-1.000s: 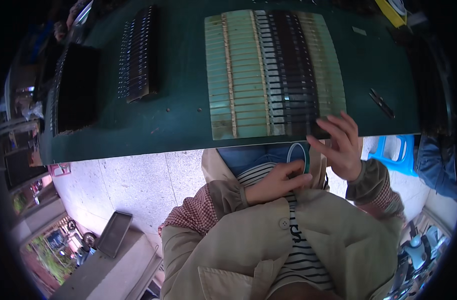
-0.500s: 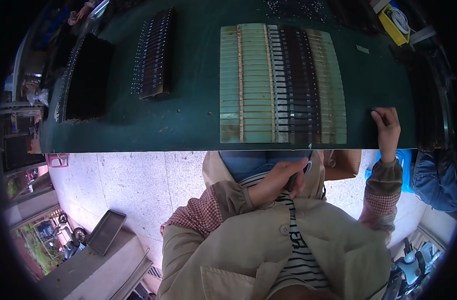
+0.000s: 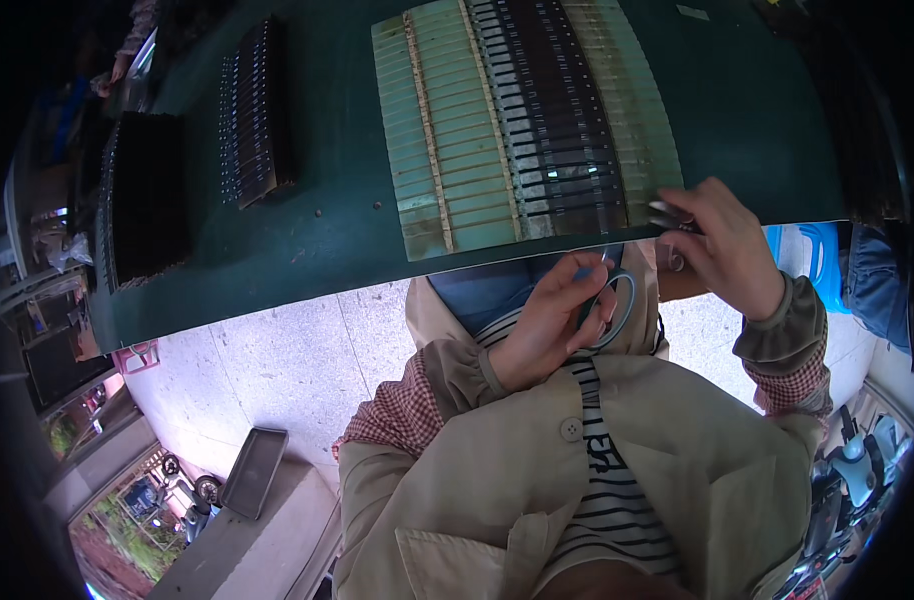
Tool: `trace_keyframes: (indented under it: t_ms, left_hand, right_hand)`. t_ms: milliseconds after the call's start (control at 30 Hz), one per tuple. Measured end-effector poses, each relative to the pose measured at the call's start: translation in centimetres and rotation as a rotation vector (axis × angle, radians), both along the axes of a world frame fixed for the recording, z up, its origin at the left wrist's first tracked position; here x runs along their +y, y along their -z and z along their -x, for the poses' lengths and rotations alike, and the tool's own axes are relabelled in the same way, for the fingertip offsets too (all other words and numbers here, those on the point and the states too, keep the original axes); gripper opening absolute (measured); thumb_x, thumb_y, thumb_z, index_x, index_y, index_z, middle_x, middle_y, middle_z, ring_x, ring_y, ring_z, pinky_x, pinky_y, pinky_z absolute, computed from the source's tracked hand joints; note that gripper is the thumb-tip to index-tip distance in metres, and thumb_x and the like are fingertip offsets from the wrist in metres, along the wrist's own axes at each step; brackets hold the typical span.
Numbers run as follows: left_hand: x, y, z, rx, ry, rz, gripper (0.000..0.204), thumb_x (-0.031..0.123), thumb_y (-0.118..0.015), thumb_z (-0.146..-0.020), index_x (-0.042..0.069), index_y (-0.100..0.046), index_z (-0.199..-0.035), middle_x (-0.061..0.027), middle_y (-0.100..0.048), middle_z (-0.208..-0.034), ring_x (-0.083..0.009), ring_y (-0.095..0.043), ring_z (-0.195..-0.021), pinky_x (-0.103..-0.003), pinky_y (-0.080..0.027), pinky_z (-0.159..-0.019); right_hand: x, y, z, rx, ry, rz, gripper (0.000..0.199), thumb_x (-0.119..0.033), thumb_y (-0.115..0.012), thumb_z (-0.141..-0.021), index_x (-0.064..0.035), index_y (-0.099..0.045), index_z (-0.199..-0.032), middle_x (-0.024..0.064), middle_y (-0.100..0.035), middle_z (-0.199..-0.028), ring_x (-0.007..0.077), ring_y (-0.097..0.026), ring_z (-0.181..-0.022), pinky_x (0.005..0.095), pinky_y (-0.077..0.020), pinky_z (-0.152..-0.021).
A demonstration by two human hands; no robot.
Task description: Manually assembling small electronic components onto a production board.
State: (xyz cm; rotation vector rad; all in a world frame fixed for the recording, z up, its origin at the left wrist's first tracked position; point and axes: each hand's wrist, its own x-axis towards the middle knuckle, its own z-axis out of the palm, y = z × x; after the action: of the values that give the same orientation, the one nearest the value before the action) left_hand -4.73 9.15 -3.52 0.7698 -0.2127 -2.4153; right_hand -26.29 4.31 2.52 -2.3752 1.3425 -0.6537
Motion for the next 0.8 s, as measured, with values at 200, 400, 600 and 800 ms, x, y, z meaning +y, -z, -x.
trace_keyframes:
  t_ms: [200, 400, 600, 800]
  left_hand:
    - [-0.1, -0.9, 0.1, 0.045, -0.002, -0.066, 0.02, 0.023, -0.042, -0.097, 0.007, -0.041, -0.11, -0.0045, -0.051, -0.068, -0.0076, -0.029, -0.033, -0.022, -0.026, -0.041]
    - [-0.2, -1.0, 0.1, 0.047, -0.004, -0.079, 0.016, 0.022, -0.044, -0.096, 0.009, -0.041, -0.106, -0.004, -0.05, -0.067, -0.0076, -0.028, -0.033, -0.022, -0.025, -0.04]
    - [-0.4, -0.8, -0.2, 0.051, 0.016, -0.084, 0.012, 0.021, -0.046, -0.096, 0.011, -0.042, -0.1, -0.0051, -0.051, -0.067, -0.0083, -0.031, -0.034, -0.022, -0.027, -0.04]
    - [1.2, -1.8, -5.2, -0.321, -0.176, 0.112, 0.008, 0.017, -0.045, -0.095, 0.01, -0.044, -0.096, -0.0076, -0.053, -0.067, -0.0101, -0.036, -0.038, -0.021, -0.029, -0.04]
  right_hand:
    - [-0.4, 0.0, -1.1, 0.277, -0.321, 0.135, 0.043, -0.008, -0.061, -0.068, 0.0012, -0.054, -0.109, 0.0075, -0.048, -0.084, 0.0214, -0.051, -0.074, 0.0313, -0.0452, -0.06]
    - [-1.1, 0.3, -1.9, 0.424, -0.42, 0.268, 0.051, -0.009, -0.059, -0.06, 0.0014, -0.055, -0.11, 0.0046, -0.045, -0.082, 0.019, -0.047, -0.074, 0.029, -0.0444, -0.061]
    - [-1.3, 0.8, -1.5, 0.375, -0.444, 0.328, 0.048, -0.008, -0.062, -0.063, 0.002, -0.056, -0.109, 0.0052, -0.047, -0.081, 0.0182, -0.049, -0.072, 0.0294, -0.0433, -0.059]
    - [-3.1, 1.4, 3.3, 0.139, 0.111, 0.249, 0.039, -0.008, -0.066, -0.076, -0.0039, -0.058, -0.114, 0.0114, -0.059, -0.092, 0.0257, -0.057, -0.082, 0.0335, -0.0466, -0.07]
